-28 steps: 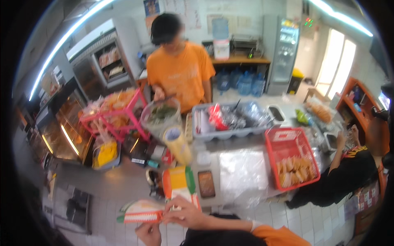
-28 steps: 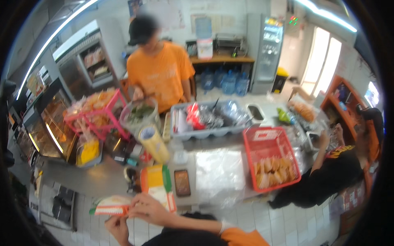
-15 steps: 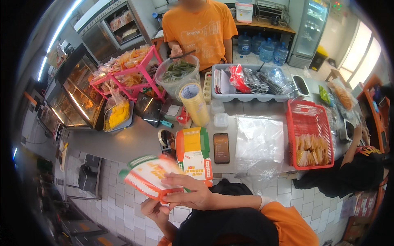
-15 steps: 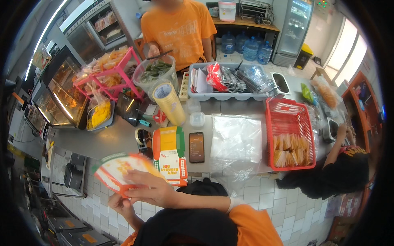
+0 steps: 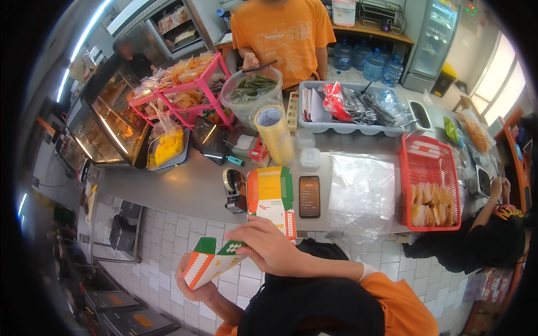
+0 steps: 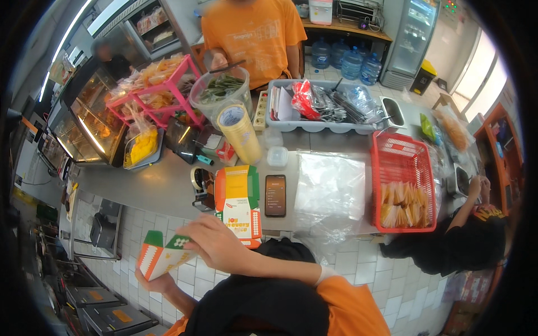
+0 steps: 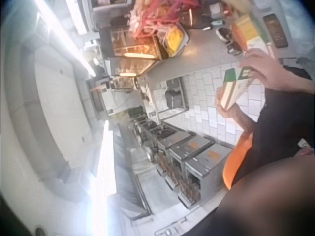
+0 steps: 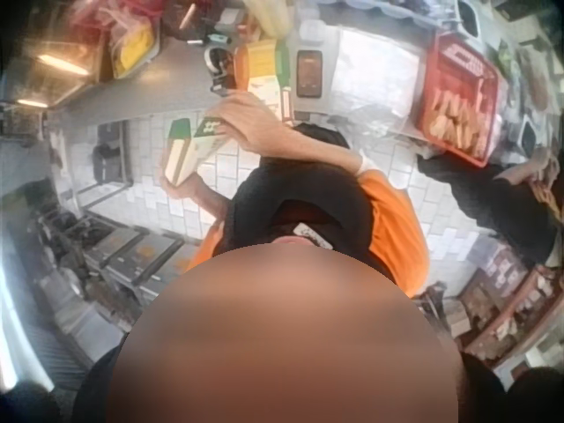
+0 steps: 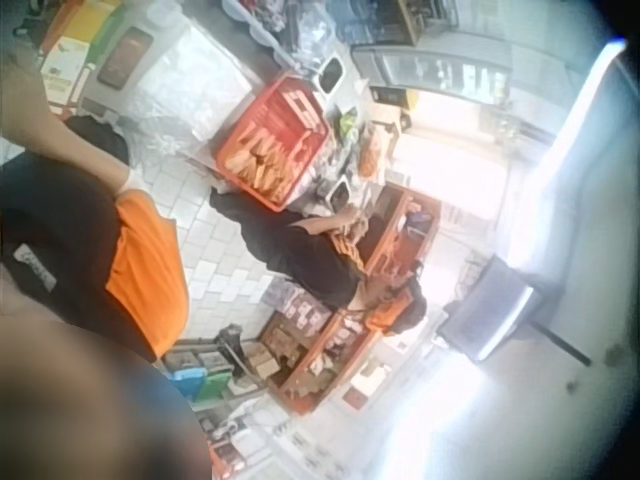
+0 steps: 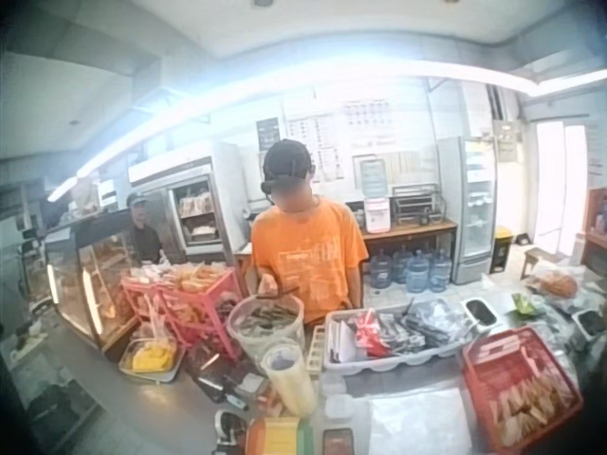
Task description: The person assembles flat-folded paper food containers at a counter. They unfold the containers, fold the sides into shape, and place the finished units on the counter.
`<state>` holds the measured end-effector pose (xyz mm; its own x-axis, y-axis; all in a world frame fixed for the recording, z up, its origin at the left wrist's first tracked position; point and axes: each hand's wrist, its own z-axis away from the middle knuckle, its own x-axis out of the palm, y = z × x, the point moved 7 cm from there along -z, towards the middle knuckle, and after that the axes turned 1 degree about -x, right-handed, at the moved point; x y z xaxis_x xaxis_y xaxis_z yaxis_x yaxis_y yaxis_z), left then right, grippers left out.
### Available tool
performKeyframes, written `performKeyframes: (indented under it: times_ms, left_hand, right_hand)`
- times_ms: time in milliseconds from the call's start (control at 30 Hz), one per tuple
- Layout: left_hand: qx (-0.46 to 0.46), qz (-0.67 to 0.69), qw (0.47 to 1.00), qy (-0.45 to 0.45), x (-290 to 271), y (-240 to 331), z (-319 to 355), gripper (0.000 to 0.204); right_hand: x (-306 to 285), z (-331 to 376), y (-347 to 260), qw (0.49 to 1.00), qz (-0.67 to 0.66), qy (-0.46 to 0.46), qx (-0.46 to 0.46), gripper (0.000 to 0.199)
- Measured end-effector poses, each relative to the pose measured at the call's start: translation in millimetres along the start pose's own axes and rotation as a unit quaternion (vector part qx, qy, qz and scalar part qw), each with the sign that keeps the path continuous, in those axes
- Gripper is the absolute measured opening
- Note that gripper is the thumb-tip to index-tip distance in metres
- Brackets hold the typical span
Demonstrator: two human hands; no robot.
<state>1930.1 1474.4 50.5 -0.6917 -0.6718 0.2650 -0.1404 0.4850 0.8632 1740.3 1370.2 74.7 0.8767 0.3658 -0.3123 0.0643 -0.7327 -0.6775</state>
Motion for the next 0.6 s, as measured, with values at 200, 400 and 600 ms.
performKeyframes:
  times_ms: [200, 400, 600]
  left_hand:
    - [0.066, -0.285, 0.955, -0.051, 28.2, 36.1, -0.7, 0.029]
    - [0.052, -0.218, 0.973, -0.062, 52.0, 33.3, 13.1, 0.019]
    - [0.112, -0.238, 0.959, -0.103, 47.5, 32.2, 16.2, 0.025]
  right_hand:
    - [0.3, 0.9, 16.0, 0.994, -0.045, -0.024, 0.099, 0.032]
    - [1.2, 15.4, -32.8, 0.97, 0.103, 0.038, -0.216, 0.034]
    - [9.9, 14.1, -35.3, 0.98, -0.012, -0.054, -0.192, 0.033]
